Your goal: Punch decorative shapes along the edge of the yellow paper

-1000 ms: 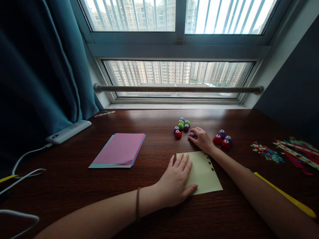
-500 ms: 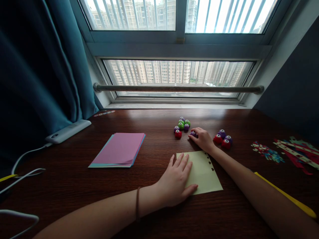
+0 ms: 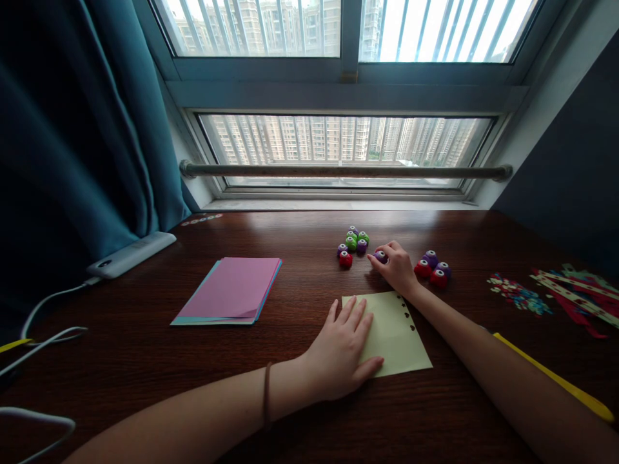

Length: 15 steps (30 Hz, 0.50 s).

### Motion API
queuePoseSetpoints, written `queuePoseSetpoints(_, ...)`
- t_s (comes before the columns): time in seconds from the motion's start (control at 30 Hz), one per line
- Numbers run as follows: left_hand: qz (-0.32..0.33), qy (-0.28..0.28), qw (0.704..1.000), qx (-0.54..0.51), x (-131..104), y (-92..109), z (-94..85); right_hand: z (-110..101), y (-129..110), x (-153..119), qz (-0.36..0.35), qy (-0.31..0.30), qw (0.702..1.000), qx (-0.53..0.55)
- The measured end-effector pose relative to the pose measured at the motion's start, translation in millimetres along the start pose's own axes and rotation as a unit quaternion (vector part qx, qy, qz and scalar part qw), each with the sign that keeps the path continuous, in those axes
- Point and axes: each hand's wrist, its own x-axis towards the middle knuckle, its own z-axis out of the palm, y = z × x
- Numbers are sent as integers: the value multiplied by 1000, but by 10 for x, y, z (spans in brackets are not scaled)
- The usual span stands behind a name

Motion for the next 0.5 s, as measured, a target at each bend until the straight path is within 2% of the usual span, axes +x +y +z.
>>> queuePoseSetpoints(0.5, 0, -1, 1000, 0, 1, 4, 12, -3, 13, 5, -11, -21, 1000, -20)
